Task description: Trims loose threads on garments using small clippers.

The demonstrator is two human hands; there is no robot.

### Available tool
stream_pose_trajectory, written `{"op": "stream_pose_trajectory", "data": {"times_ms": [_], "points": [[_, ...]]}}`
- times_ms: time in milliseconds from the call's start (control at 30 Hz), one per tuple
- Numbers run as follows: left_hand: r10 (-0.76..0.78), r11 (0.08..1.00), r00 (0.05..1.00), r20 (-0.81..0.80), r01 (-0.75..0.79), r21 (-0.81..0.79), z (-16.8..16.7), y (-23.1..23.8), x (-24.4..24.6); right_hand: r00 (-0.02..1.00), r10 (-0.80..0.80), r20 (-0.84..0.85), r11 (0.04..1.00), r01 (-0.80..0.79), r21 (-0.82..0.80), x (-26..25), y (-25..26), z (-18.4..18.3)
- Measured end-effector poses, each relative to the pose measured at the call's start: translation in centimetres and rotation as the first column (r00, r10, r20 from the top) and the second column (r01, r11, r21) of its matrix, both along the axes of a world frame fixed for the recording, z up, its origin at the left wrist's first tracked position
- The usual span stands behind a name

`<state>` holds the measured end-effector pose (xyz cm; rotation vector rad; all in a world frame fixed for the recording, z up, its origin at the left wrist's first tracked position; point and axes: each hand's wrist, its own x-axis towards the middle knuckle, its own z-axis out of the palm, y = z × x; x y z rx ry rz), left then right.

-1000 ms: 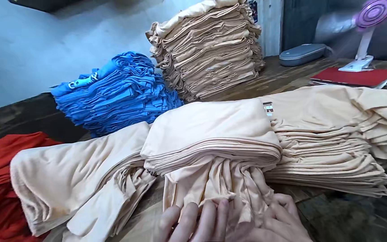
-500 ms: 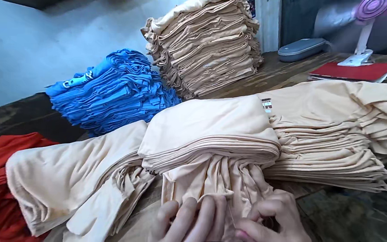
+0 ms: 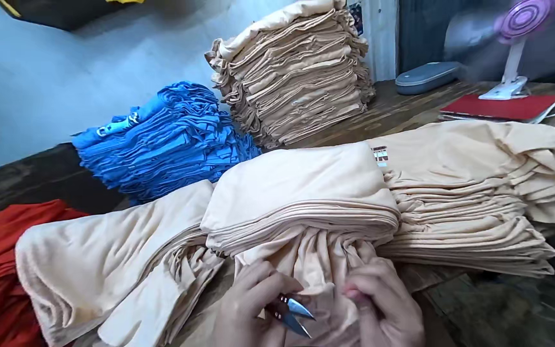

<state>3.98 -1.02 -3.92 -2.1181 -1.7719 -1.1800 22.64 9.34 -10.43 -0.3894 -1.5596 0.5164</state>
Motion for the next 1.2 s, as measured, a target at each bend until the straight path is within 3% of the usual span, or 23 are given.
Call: {"op": "stream_pose_trajectory", "data": {"times_ms": [100,233,333,400,467,600,700,767,833,900,967,1067,1200], "points": [[0.018,0.999,0.999,0.041,-0.017,-0.027,0.3,-0.5,-0.1,0.99,0.074,-0.121,0.985,-0.091,-0.144,0.9,-0.4,0.6],[0.021,0.999,0.989,0.149,-0.014,-0.051,0.9,-0.5,-0.2,0.984,0.157,0.081,0.987,-0.159,0.027,2.6,-0.7,0.3],[-0.019,0.997,0.977,0.21,0.036,-0.075,0.9,0.0,-0.6,0.979,-0.029,0.201,0.985,-0.006,0.174,1.7,-2.6,0.6],[-0.046,0.994,0.97,0.24,0.069,-0.088,0.7,0.1,-0.6,0.945,-0.199,0.258,0.974,0.162,0.157,-0.1,-3.3,1.0],[-0.054,0.99,0.966,0.253,0.084,-0.109,0.6,0.1,-0.4,0.939,-0.249,0.237,0.967,0.225,0.123,-1.9,-2.7,0.8],[-0.043,0.99,0.956,0.289,0.08,-0.117,0.8,-0.4,-0.6,0.985,0.086,0.151,0.992,-0.099,0.081,-0.8,-2.1,0.6],[-0.059,0.992,0.942,0.331,0.093,-0.088,0.6,-1.0,-1.0,0.97,0.187,0.152,0.98,-0.195,0.039,1.0,-2.6,0.4],[-0.054,0.997,0.975,0.215,0.064,-0.04,0.8,-1.7,-0.8,0.972,0.181,0.15,0.983,-0.185,0.015,1.7,-2.6,0.3],[0.007,0.999,1.0,-0.002,-0.006,0.048,0.7,-2.5,0.3,0.975,0.17,0.145,0.985,-0.172,0.002,2.0,-2.5,0.4],[0.152,0.975,0.958,-0.244,-0.104,0.198,0.0,-2.7,2.1,0.974,0.182,0.138,0.983,-0.184,0.001,2.1,-2.6,0.4],[0.281,0.926,0.886,-0.368,-0.15,0.347,-1.2,-2.3,3.4,0.965,0.21,0.155,0.977,-0.214,0.007,2.2,-2.7,0.2],[0.269,0.932,0.925,-0.267,-0.18,0.316,-1.8,-1.5,3.9,0.958,0.176,0.228,0.979,-0.194,0.06,3.1,-2.2,-0.2],[0.076,0.99,0.989,-0.128,-0.059,0.13,-1.3,1.3,2.4,0.889,-0.21,0.408,0.976,0.164,0.145,2.5,-2.4,-0.3]]}}
